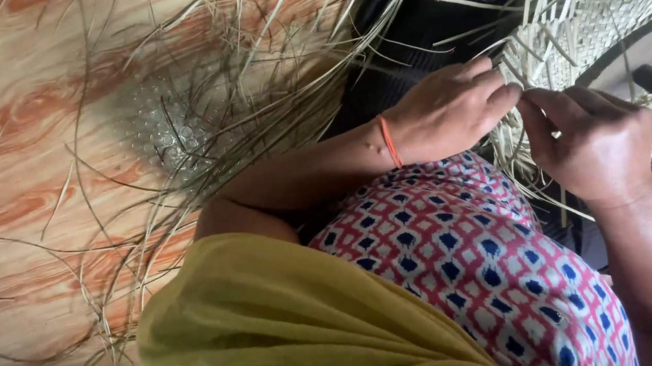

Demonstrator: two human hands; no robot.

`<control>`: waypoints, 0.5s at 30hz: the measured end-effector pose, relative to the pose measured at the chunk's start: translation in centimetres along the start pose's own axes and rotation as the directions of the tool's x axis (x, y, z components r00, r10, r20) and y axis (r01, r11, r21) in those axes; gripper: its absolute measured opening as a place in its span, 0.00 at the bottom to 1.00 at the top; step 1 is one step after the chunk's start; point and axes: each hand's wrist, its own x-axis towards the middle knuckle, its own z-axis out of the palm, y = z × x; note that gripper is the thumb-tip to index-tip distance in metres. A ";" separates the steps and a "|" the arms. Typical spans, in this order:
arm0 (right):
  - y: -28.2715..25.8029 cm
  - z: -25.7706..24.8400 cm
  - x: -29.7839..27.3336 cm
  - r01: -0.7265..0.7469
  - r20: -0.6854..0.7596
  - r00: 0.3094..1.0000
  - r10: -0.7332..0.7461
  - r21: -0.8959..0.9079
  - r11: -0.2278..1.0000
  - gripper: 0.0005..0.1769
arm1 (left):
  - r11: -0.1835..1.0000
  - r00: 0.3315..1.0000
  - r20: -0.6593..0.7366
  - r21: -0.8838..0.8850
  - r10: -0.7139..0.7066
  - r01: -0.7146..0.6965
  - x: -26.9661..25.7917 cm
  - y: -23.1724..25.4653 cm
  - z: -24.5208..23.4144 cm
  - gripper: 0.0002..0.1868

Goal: Finishing the edge of a woven hat brim by interlacing straw strips by hand.

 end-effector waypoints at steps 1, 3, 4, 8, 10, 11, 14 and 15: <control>0.5 0.4 -0.5 0.025 0.008 1.000 -0.025 -0.050 0.998 0.03 | 0.997 1.000 0.012 -0.078 0.024 -0.023 0.3 0.2 -0.3 0.02; 1.2 0.2 -1.7 0.044 -0.025 0.999 -0.044 0.010 0.999 0.04 | 0.991 0.998 -0.014 -0.118 0.060 -0.062 0.2 0.2 -0.2 0.05; 1.5 0.1 -2.2 0.064 -0.064 0.996 -0.060 0.070 0.995 0.05 | 0.983 0.994 -0.039 -0.153 0.098 -0.103 0.2 0.1 -0.2 0.08; 5.3 1.1 -6.5 0.053 -0.096 0.995 -0.007 0.479 0.876 0.13 | 0.982 0.985 -0.043 -0.076 0.169 -0.172 -0.3 -1.3 1.0 0.08; 8.5 2.4 -11.8 -0.386 0.175 0.912 0.372 0.674 0.630 0.05 | 0.951 0.986 -0.144 -0.282 0.089 -0.127 0.0 -2.2 0.4 0.10; 11.0 3.3 -13.3 -0.394 0.175 0.907 0.382 0.669 0.630 0.05 | 0.947 0.985 -0.144 -0.291 0.096 -0.135 -0.1 -2.5 -0.7 0.10; 16.7 3.7 -15.3 -0.582 0.358 0.813 0.459 0.531 0.616 0.15 | 0.879 0.992 -0.119 -0.476 -0.031 -0.030 0.3 -3.3 -3.6 0.09; 17.2 2.5 -14.1 -0.441 0.231 0.897 0.378 0.548 0.711 0.18 | 0.852 0.992 -0.062 -0.520 -0.109 0.061 0.6 -3.4 -4.8 0.06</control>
